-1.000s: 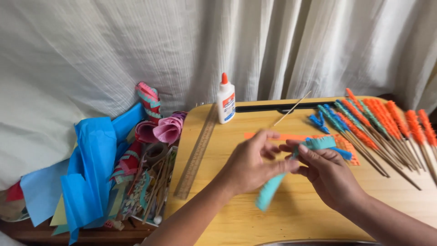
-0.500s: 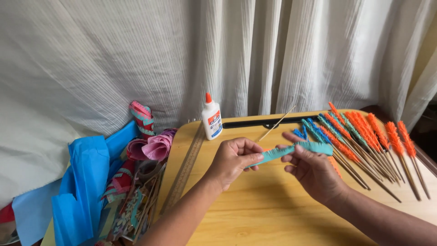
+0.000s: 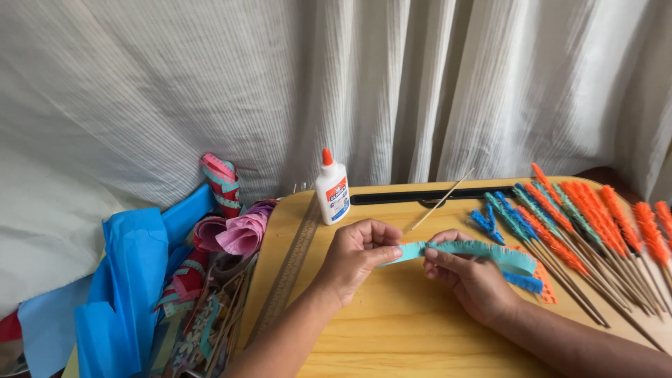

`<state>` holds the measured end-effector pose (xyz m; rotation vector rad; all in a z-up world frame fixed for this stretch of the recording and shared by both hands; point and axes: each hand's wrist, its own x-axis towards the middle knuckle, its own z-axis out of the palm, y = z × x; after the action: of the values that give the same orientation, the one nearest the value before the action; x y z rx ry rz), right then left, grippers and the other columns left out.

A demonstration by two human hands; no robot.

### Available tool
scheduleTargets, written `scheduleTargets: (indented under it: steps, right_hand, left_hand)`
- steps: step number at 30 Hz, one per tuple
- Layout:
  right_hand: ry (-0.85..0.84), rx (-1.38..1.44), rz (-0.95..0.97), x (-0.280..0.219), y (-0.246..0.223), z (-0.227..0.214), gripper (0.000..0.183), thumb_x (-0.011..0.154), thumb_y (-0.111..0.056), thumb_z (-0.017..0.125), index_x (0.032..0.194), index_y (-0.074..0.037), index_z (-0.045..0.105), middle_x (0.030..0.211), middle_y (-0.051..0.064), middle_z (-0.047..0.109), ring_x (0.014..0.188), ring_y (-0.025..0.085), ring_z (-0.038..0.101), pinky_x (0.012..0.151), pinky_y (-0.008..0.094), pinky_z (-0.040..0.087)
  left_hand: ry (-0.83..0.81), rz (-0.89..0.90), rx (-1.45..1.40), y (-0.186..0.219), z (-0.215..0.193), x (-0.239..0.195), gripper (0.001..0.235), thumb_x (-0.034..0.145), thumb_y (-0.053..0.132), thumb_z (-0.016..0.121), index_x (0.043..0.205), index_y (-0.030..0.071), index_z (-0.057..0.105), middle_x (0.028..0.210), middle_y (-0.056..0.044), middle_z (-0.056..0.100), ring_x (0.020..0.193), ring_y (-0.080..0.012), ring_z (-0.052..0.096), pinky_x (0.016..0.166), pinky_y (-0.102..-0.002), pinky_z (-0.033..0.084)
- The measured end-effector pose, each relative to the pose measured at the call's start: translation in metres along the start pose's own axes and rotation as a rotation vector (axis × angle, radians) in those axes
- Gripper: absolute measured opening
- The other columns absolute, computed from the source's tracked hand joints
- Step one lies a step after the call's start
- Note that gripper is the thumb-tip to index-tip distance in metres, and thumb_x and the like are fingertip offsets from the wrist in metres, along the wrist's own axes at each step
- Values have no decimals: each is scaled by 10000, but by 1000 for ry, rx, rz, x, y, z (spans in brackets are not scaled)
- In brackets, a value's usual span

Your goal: Preparing and sorting fringed paper strips and wooden sticks for a handcraft project.

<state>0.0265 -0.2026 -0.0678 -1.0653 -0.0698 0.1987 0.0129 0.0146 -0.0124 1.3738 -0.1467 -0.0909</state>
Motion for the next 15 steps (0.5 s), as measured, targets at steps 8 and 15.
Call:
scheduleTargets:
  steps: [8, 15]
  right_hand:
    - [-4, -59, 10, 5, 18, -21, 154, 929, -14, 682, 1069, -56, 632, 801, 134, 662, 740, 228, 661, 671, 332, 540]
    - [-40, -312, -166, 18, 44, -66, 215, 970, 2, 633, 1181, -36, 650, 1006, 168, 679, 734, 280, 641, 672, 329, 527]
  left_hand:
    - [1, 329, 491, 10, -8, -12, 172, 807, 93, 736, 978, 98, 748, 925, -29, 757, 825, -105, 680, 753, -250, 546]
    - [126, 622, 564, 91, -76, -68, 211, 921, 211, 718, 1104, 110, 690, 1004, -28, 693, 947, -126, 666, 880, -275, 533]
